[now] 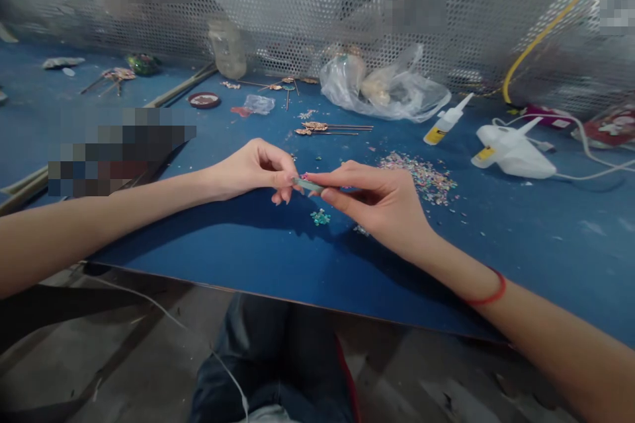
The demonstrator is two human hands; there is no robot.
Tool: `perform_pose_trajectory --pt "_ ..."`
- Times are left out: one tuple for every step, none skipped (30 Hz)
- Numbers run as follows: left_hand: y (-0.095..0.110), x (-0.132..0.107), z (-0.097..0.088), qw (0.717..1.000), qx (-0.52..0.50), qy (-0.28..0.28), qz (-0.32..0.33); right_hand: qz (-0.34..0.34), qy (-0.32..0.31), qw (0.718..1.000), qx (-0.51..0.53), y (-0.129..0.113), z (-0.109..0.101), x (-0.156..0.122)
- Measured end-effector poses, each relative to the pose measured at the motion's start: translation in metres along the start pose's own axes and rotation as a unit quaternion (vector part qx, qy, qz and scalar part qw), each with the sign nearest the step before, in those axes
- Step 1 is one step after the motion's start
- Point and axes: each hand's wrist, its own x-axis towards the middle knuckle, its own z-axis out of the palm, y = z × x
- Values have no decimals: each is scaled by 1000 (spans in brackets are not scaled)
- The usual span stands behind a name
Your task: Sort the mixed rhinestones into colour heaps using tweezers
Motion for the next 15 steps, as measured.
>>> perform_pose_trajectory --pt "0 0 0 1000 -1 -1 -1 -7 0 1000 -7 -1 0 0" --pt "-1 0 0 1000 -2 -1 -2 -11 0 1000 -12 -1 1 0" --pt "-1 0 0 1000 -4 1 -4 -12 0 1000 -14 -1 1 0" --pt "-1 0 0 1000 -9 3 -5 -11 1 1000 -15 -2 2 -1" --pt "-2 0 0 1000 -16 5 -6 -7 1 1000 -17 -2 2 -1" --pt "-2 0 0 1000 -24 4 -7 -2 2 1000 -20 -2 2 -1" --pt "-2 0 0 999 -32 2 -8 6 3 1000 -25 -2 2 -1" --pt "-2 1 0 999 -37 0 -11 14 4 999 -32 -2 2 -1" --pt "-2 1 0 999 -38 -2 -15 23 3 999 -39 -2 1 -1" --pt "-2 0 -1 999 -35 -4 -18 31 1 999 -45 -2 0 0" --pt "-1 0 -1 999 -27 -5 -22 37 -4 998 -48 -2 -1 1" --pt "-1 0 -1 1000 -17 -4 -26 42 -10 998 -47 -2 -2 3" --pt "0 0 0 1000 -8 -3 -30 48 -19 998 -41 -2 -4 4" --pt "1 0 0 999 -2 -2 -33 54 -27 998 -30 -2 -5 5" --pt "2 0 1 999 1 -1 -38 60 -35 997 -18 -2 -6 6"
